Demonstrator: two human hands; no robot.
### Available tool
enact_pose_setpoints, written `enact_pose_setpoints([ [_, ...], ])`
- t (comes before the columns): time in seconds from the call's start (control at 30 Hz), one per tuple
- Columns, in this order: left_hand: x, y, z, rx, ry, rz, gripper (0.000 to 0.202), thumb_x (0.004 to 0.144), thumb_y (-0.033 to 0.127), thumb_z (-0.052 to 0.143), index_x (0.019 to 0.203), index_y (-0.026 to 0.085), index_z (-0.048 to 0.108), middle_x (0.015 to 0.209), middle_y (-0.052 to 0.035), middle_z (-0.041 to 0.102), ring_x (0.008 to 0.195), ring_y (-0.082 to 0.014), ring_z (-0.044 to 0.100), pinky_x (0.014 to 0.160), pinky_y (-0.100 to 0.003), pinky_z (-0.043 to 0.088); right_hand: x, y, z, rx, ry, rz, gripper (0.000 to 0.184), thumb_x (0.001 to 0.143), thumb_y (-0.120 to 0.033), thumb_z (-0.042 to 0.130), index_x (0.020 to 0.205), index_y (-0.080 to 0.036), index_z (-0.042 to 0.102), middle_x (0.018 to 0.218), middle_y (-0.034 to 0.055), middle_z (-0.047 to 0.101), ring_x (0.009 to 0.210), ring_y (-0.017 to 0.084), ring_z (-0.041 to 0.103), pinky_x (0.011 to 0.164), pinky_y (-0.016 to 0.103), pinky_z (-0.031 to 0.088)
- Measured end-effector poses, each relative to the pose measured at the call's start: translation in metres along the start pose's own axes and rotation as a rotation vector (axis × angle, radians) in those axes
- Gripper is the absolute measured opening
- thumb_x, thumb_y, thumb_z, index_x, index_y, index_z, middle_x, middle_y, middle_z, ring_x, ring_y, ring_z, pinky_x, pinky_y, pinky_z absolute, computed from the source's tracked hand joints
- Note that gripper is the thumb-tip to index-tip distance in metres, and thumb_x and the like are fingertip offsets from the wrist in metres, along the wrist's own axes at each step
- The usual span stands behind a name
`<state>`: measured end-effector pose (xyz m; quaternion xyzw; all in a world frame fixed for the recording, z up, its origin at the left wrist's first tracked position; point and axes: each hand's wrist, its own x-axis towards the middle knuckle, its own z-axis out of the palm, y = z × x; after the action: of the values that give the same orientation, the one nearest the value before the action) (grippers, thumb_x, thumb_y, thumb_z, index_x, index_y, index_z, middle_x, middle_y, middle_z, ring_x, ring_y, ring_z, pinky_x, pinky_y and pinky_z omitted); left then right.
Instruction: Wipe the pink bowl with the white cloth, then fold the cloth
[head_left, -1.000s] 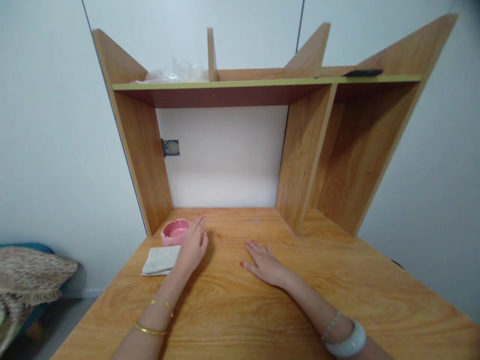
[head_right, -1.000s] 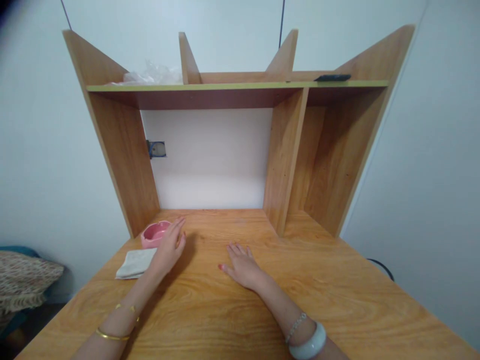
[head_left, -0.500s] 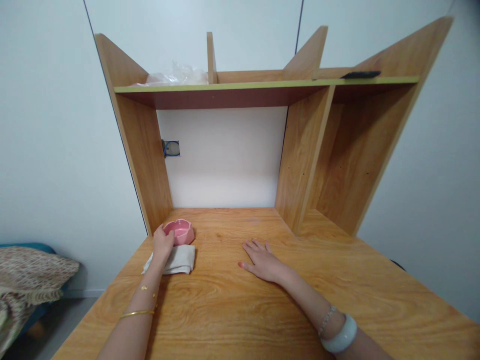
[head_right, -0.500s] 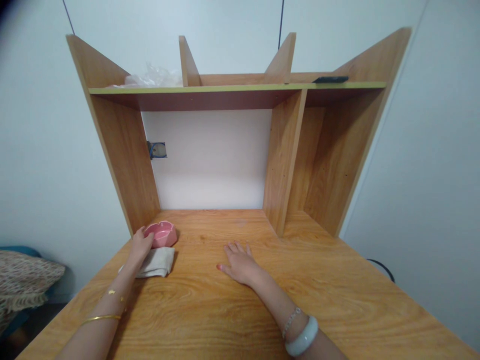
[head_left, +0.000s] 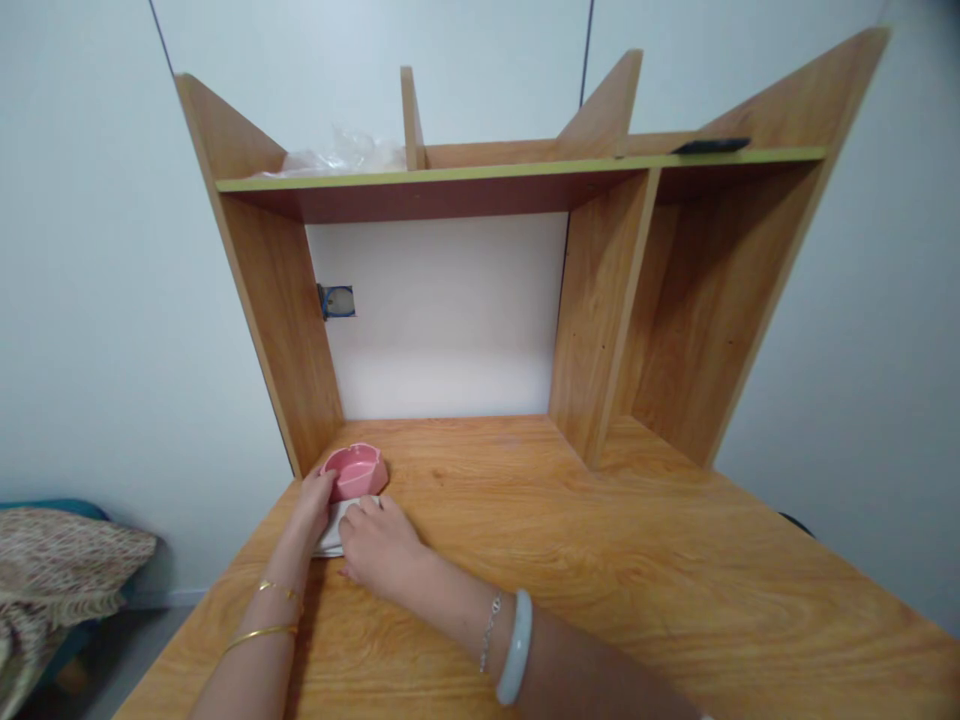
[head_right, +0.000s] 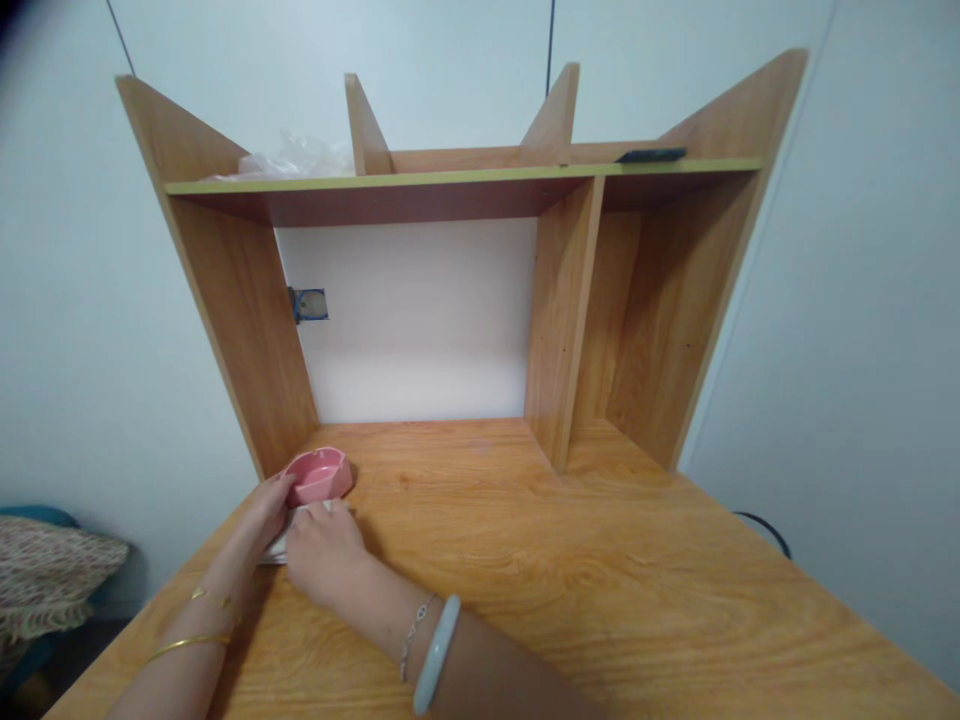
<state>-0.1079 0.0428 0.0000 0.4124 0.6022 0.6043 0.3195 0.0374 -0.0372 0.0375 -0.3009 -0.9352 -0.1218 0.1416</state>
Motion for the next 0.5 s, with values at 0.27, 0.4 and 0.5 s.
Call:
enact_pose_setpoints([
  [0.27, -0.002, 0.008, -0.006, 0.176, -0.096, 0.059, 0.019, 0.064, 0.021, 0.044, 0.069, 0.013, 0.06, 0.06, -0.0039, 0.061, 0.061, -0.0193, 0.057, 0.054, -0.025, 0.043, -0.005, 0.012, -0.001, -0.057, -0.077, 0.014, 0.016, 0.079, -0.012, 0.047, 0.077, -0.013, 0.064, 0.085, 0.0099, 0.064, 0.087, 0.02, 0.051, 0.071, 0.033, 0.039],
  [0.4, 0.005, 0.009, -0.009, 0.433, 0.039, 0.076, 0.019, 0.066, 0.022, 0.043, 0.065, 0.014, 0.059, 0.063, -0.0081, 0.062, 0.073, -0.0251, 0.06, 0.063, -0.03, 0.044, -0.034, 0.045, -0.013, -0.073, -0.21, 0.229, 0.02, 0.078, -0.008, 0.045, 0.08, -0.012, 0.064, 0.088, 0.0137, 0.064, 0.09, 0.022, 0.051, 0.075, 0.034, 0.036],
  [0.5, 0.01, 0.009, -0.009, 0.444, 0.089, 0.081, 0.014, 0.063, 0.022, 0.047, 0.065, 0.016, 0.059, 0.068, -0.0093, 0.064, 0.08, -0.0268, 0.06, 0.069, -0.033, 0.044, -0.066, 0.079, -0.02, -0.09, -0.264, 0.516, 0.028, 0.08, -0.005, 0.038, 0.09, -0.011, 0.063, 0.092, 0.0165, 0.063, 0.093, 0.023, 0.052, 0.075, 0.034, 0.035],
])
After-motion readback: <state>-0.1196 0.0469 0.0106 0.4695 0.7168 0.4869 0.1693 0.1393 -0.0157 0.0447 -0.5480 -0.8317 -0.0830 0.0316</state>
